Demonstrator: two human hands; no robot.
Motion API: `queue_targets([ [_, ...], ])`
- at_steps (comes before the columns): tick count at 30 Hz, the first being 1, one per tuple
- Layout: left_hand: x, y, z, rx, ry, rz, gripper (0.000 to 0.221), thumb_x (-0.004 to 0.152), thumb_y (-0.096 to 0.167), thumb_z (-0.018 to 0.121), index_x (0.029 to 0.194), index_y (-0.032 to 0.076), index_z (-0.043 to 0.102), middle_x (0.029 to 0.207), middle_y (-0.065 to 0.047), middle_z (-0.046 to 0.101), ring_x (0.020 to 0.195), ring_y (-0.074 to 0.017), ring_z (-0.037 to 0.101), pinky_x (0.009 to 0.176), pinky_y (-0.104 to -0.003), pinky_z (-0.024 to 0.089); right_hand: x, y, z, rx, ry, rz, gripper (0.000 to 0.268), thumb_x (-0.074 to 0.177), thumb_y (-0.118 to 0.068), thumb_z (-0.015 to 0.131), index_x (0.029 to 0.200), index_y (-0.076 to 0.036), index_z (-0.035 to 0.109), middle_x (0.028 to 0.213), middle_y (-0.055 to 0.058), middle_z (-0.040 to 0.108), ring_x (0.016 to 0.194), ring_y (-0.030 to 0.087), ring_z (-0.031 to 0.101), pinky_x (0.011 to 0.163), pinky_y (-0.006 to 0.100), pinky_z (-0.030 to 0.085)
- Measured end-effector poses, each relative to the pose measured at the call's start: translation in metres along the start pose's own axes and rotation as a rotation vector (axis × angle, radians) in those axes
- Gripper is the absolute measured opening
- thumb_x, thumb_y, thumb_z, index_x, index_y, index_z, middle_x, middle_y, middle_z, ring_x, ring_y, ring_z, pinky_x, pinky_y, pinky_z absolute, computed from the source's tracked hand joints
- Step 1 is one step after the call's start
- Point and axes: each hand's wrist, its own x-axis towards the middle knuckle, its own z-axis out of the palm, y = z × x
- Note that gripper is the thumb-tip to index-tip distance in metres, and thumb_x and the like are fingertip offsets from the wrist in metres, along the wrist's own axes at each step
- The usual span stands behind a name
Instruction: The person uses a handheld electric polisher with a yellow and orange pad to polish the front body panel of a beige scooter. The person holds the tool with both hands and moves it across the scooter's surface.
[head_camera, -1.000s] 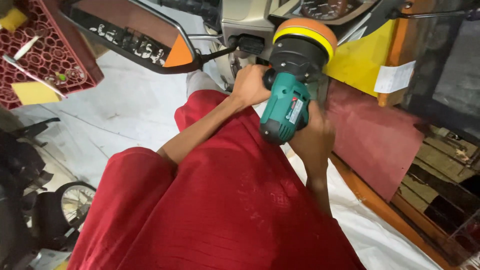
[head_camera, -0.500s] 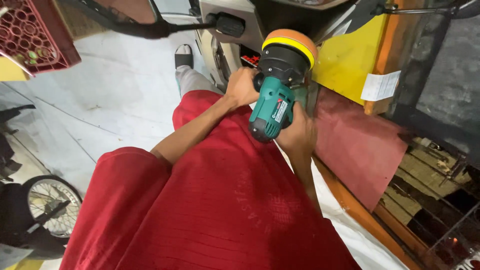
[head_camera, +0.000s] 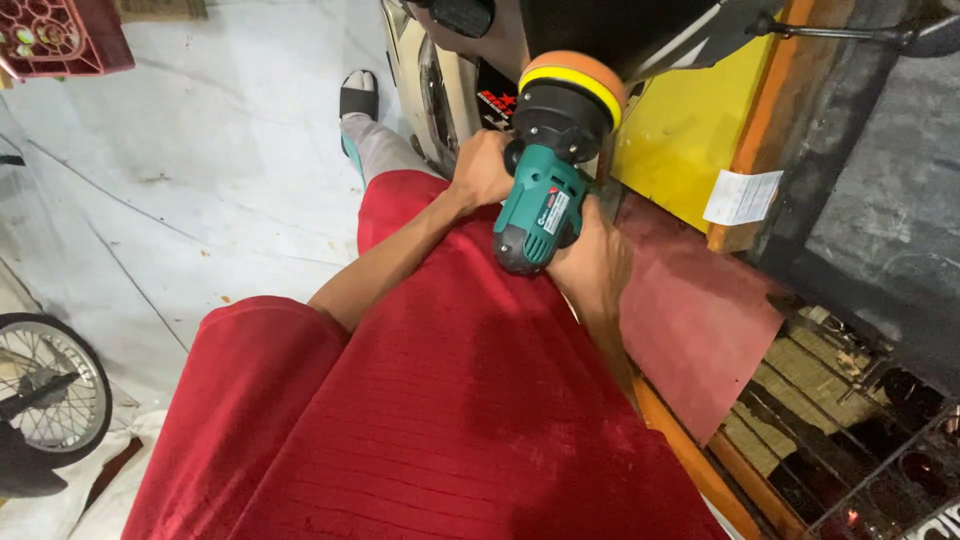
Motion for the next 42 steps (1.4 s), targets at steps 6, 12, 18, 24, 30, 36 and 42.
queue_targets([
  [6,0.017,0.025,-0.011,-0.037,0.051,0.05,0.046,0.068,0.047,0.078,0.079,0.003,0.074,0.078,-0.024,0.071,0.079,-0.0449,0.07,0.072,-0.053,0.054,0.001,-0.012,-0.021,0.002,0.094,-0.04,0.063,0.071,-0.047,0.079,0.115,-0.006,0.06,0.099,0.027,0.071,0.089,0.051,0.065,0.073,0.062,0.049],
  [12,0.029,0.028,-0.03,-0.072,0.058,0.08,0.042,0.073,0.043,0.076,0.075,0.001,0.072,0.076,-0.025,0.07,0.079,-0.0444,0.071,0.072,-0.051,0.055,0.004,-0.034,-0.035,-0.004,0.128,-0.018,0.059,0.075,-0.049,0.079,0.113,-0.008,0.06,0.102,0.025,0.071,0.094,0.049,0.066,0.074,0.061,0.049],
  [18,0.033,0.046,-0.066,-0.182,0.068,0.091,0.042,0.075,0.04,0.077,0.078,-0.001,0.071,0.077,-0.026,0.068,0.079,-0.0441,0.071,0.068,-0.049,0.055,0.014,-0.067,-0.052,-0.022,0.018,0.07,0.069,0.069,-0.055,0.082,0.113,-0.007,0.059,0.098,0.024,0.071,0.092,0.049,0.066,0.076,0.061,0.05],
  [24,0.039,0.055,-0.087,-0.185,0.102,0.144,0.042,0.072,0.04,0.078,0.081,-0.001,0.072,0.076,-0.026,0.069,0.077,-0.0448,0.07,0.068,-0.049,0.055,0.02,-0.077,-0.058,0.042,0.087,-0.047,0.073,0.07,-0.051,0.082,0.124,-0.008,0.06,0.106,0.022,0.072,0.095,0.048,0.067,0.076,0.059,0.051],
  [30,0.033,0.044,-0.076,-0.105,0.017,0.064,0.044,0.073,0.044,0.079,0.079,0.001,0.074,0.077,-0.025,0.069,0.078,-0.044,0.071,0.07,-0.049,0.056,0.015,-0.069,-0.045,0.002,0.035,0.054,0.069,0.071,-0.051,0.083,0.122,-0.01,0.061,0.096,0.025,0.072,0.092,0.049,0.067,0.076,0.06,0.051],
  [36,0.022,0.04,-0.06,-0.112,-0.023,0.125,0.051,0.066,0.048,0.082,0.084,0.0,0.074,0.076,-0.023,0.071,0.075,-0.0421,0.072,0.068,-0.049,0.056,0.004,-0.045,-0.025,0.066,0.104,0.063,0.065,0.071,-0.046,0.082,0.123,-0.012,0.063,0.094,0.026,0.073,0.086,0.051,0.067,0.071,0.062,0.05],
  [42,0.011,0.029,-0.04,-0.062,-0.042,-0.006,0.052,0.066,0.049,0.083,0.079,-0.001,0.073,0.073,-0.022,0.071,0.075,-0.0398,0.073,0.072,-0.048,0.056,0.001,-0.027,-0.012,0.101,0.048,0.033,0.058,0.074,-0.044,0.081,0.113,-0.006,0.062,0.088,0.027,0.07,0.086,0.05,0.067,0.071,0.06,0.051],
])
